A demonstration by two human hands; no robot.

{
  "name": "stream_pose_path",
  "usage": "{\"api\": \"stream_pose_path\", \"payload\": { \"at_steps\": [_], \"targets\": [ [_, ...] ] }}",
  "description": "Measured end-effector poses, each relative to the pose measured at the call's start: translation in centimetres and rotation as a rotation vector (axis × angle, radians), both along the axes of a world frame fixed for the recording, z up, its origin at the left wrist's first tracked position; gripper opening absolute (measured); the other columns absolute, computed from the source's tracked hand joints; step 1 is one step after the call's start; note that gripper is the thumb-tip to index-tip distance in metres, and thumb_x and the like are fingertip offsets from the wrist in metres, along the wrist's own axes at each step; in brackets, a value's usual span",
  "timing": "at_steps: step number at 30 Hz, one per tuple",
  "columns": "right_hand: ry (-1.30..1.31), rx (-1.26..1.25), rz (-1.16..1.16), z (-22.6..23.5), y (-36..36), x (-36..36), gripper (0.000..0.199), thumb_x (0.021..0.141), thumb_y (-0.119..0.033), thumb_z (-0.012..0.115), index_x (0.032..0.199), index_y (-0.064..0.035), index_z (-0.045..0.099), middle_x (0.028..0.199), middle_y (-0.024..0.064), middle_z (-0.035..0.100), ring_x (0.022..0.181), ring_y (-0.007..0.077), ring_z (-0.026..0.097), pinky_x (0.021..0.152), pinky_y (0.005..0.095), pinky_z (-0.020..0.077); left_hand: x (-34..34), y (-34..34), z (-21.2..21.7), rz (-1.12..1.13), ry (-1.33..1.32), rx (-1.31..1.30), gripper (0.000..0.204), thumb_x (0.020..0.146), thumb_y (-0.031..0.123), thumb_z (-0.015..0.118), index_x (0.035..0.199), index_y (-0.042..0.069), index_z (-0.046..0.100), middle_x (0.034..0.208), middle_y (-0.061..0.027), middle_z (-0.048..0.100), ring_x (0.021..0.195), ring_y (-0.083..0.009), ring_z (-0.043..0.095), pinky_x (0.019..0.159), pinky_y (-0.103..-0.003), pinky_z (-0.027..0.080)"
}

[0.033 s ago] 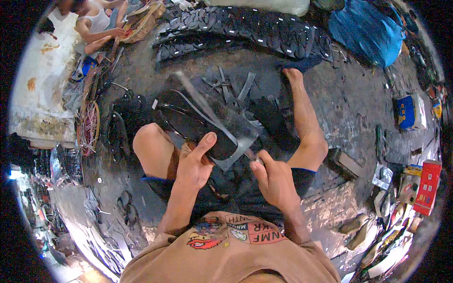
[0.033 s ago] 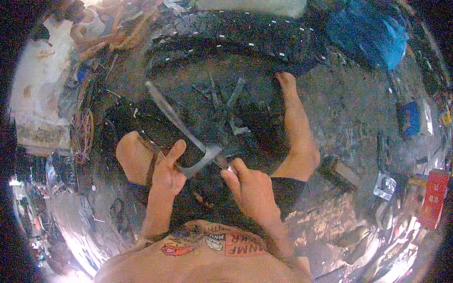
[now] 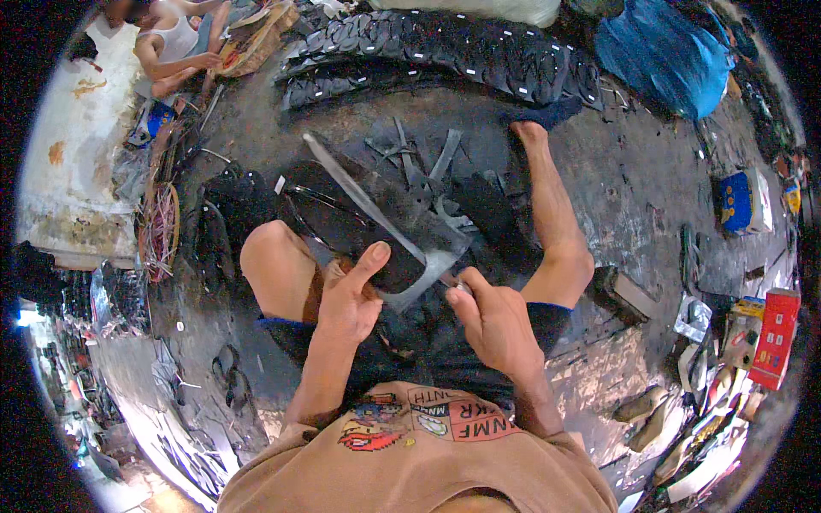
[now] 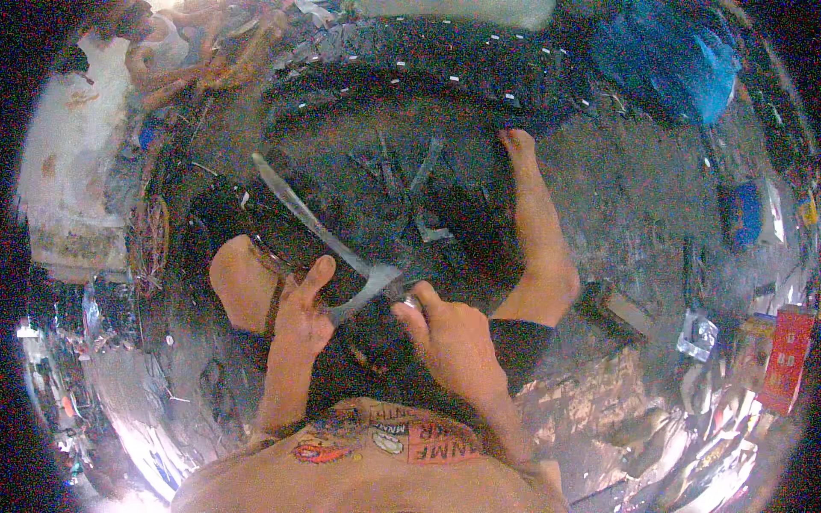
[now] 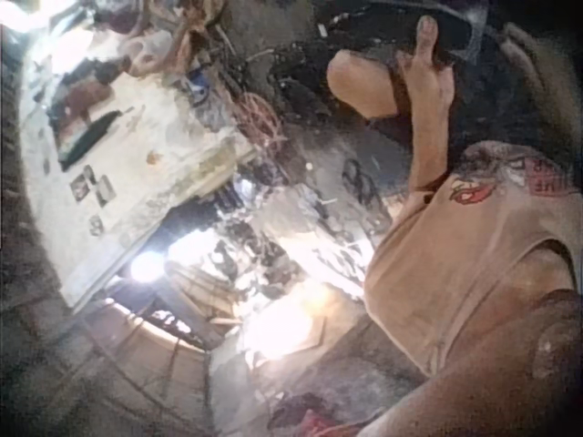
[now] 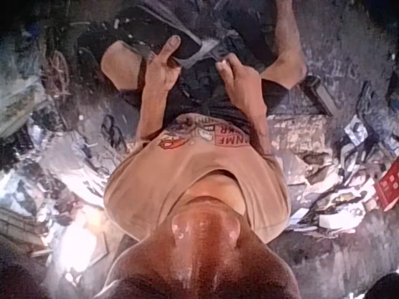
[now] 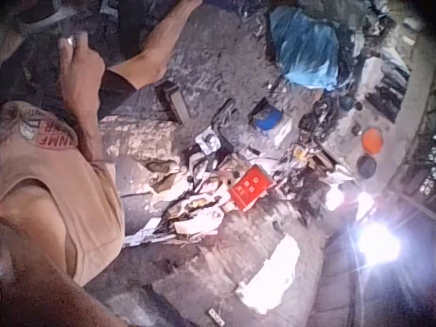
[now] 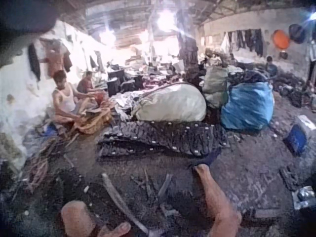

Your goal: The person sits on the floor and uses a curved blade to trim the edges of black rubber flip-flop soles. They repeatedly pick up soles, cut along the perimeter, and place the trimmed pieces into a growing pile.

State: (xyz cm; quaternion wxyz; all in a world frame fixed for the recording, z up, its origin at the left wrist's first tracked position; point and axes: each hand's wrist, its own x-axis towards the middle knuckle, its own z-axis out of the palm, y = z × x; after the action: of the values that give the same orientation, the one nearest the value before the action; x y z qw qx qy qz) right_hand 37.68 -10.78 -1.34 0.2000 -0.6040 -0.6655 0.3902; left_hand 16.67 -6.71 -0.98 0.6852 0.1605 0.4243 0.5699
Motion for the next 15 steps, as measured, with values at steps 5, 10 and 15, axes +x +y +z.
{"api": "stream_pose_path", "payload": {
  "at_steps": [5,10,15],
  "targets": [
    [-0.017,-0.009,-0.028,-2.3,-2.2,-3.4,0.046,0.108,-0.046,0.049,0.120,-0.0027,0.058,0.072,0.0264,0.068,0.071,0.0509,0.068,0.063,0.0608,0.0525,-1.0,1.1,-1.3,0.062,0.420,0.013,0.046,0.094,0.022,0.079,0.126,-0.005,0.061,0.118,-0.0126,0.070,0.107,-0.0236,0.068,0.094,-0.037,0.056],
    [0.161,-0.063,-0.079,-4.7,-3.9,-5.5,0.033,0.107,-0.035,0.053,0.119,-0.0035,0.056,0.075,0.0283,0.066,0.073,0.0516,0.066,0.064,0.0600,0.0490,-0.2,1.7,-4.2,0.292,0.755,-0.132,0.062,0.099,0.046,0.072,0.123,-0.010,0.056,0.110,-0.0061,0.062,0.103,-0.0132,0.055,0.096,-0.030,0.043],
    [0.123,-0.235,-0.012,-5.2,-8.7,-1.4,0.037,0.106,-0.042,0.053,0.116,-0.0061,0.056,0.079,0.0278,0.068,0.076,0.0519,0.067,0.067,0.0611,0.0504,-0.2,0.6,-2.6,0.137,0.666,-0.095,0.058,0.105,0.046,0.064,0.124,-0.008,0.057,0.115,-0.0042,0.064,0.107,-0.0103,0.054,0.100,-0.027,0.040]
  ]
}}
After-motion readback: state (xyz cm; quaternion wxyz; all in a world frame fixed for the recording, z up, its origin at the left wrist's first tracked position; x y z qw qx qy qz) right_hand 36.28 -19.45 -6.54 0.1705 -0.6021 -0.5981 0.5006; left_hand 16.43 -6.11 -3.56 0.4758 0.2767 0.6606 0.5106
